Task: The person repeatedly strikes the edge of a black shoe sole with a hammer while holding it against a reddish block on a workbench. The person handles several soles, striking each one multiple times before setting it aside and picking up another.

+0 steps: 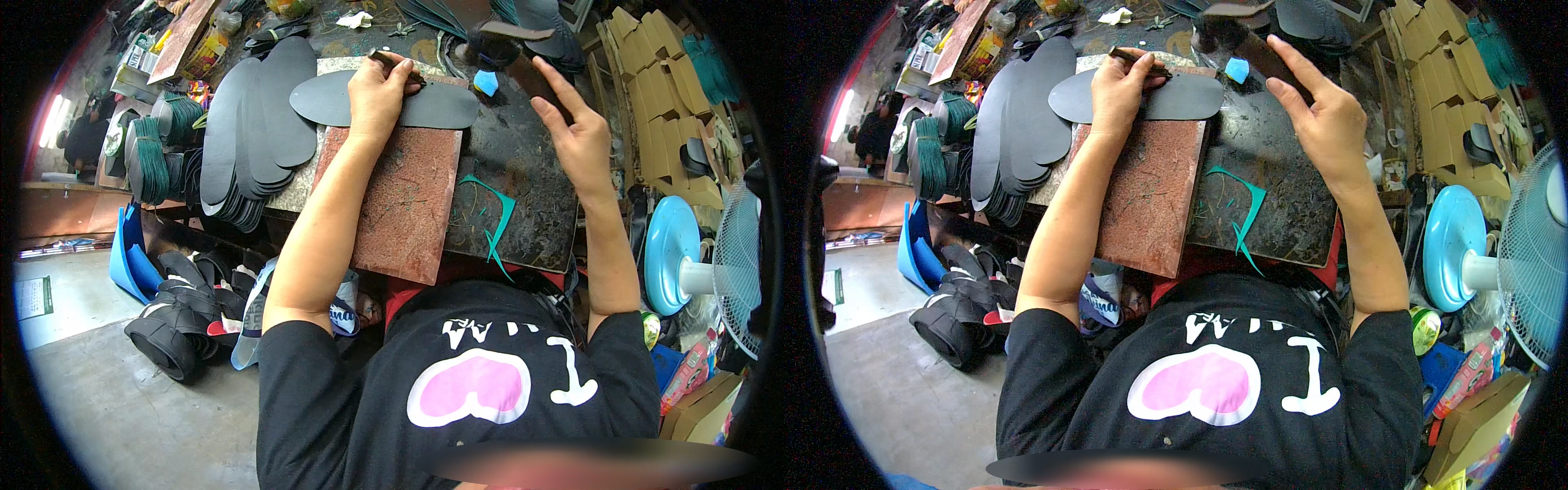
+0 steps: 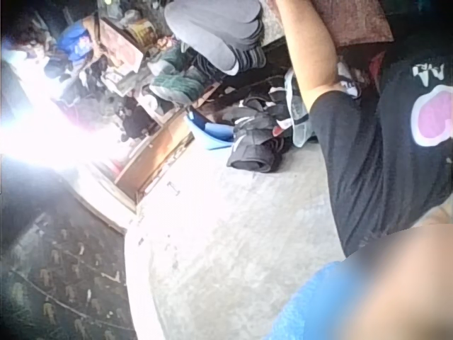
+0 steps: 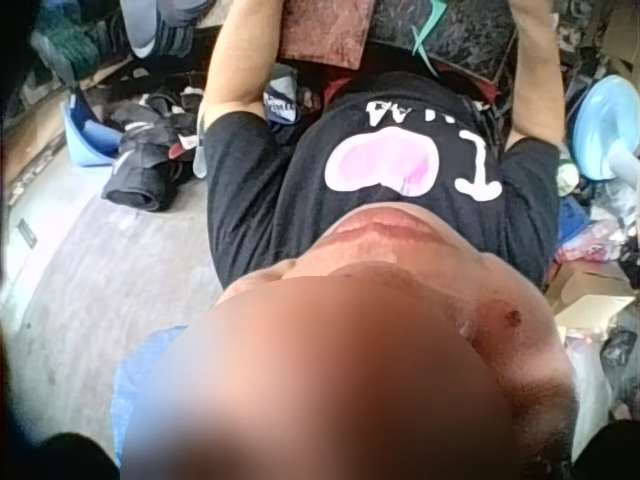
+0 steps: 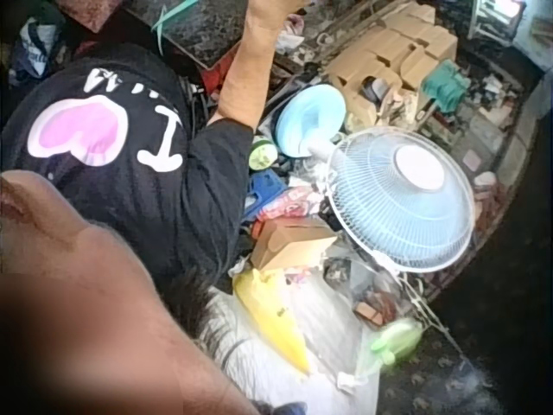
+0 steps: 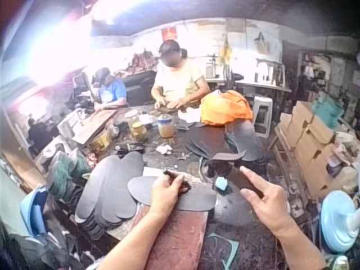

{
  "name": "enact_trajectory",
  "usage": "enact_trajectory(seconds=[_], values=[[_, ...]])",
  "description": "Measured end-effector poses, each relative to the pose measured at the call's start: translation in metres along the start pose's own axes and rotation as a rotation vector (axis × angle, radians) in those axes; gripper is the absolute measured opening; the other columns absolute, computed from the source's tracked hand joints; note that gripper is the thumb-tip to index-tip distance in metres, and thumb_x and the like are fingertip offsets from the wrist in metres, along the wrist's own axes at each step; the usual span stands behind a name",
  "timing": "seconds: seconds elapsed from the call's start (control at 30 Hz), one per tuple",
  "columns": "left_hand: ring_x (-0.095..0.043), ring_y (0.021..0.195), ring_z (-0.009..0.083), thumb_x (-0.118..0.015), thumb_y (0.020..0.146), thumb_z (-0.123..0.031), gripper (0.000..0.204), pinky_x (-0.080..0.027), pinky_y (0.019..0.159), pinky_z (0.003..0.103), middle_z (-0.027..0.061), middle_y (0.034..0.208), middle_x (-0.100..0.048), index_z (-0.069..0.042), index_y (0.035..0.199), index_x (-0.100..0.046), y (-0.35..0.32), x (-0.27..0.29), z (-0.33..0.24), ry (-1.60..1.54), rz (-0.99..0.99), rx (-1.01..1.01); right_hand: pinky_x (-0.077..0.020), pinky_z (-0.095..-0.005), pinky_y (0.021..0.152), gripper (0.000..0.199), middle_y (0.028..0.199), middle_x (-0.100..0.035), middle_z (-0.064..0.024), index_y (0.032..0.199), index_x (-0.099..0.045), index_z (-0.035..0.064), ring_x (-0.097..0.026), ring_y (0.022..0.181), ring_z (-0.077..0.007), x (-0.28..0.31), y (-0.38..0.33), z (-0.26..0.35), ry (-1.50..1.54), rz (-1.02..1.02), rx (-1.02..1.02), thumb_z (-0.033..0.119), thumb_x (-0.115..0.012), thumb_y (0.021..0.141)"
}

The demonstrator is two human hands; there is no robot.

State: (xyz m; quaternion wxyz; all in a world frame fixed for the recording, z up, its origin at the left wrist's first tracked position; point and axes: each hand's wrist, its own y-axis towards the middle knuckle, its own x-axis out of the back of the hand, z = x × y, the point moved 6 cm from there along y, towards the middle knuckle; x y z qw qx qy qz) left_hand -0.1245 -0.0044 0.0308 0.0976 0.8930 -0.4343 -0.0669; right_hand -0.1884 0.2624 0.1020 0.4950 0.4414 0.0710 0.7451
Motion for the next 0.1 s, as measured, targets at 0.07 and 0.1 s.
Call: enact_trajectory(seconds=[0.07, 0.1], values=[[-0.069, 0.08, 0.0172, -0.059, 0.096, -0.007, 0.01, -0.06, 0.067, 0.028, 0.0111, 0.092, -0.069, 0.002, 0.1, -0.059, 0.0, -0.003, -0.001, 0.153, 0.056, -0.047, -0.0515, -0.0327, 0.089, 0.049, 0.113, -0.071, -0.0098, 0.136, -0.057, 0.0208, -0.069, 0.103, -0.0238, 0.013, 0.002, 0.011, 0.175, -0.029, 0.046, 0.032, -0.069, 0.09], [-0.069, 0.086, 0.0192, -0.058, 0.097, -0.008, 0.012, -0.061, 0.07, 0.028, 0.0108, 0.094, -0.068, 0.002, 0.104, -0.058, -0.001, -0.005, -0.002, 0.25, 0.095, -0.075, -0.0515, -0.0327, 0.089, 0.049, 0.113, -0.071, -0.0098, 0.136, -0.057, 0.0208, -0.069, 0.103, -0.0238, 0.016, 0.004, 0.019, 0.235, -0.073, 0.092, 0.032, -0.069, 0.09]])
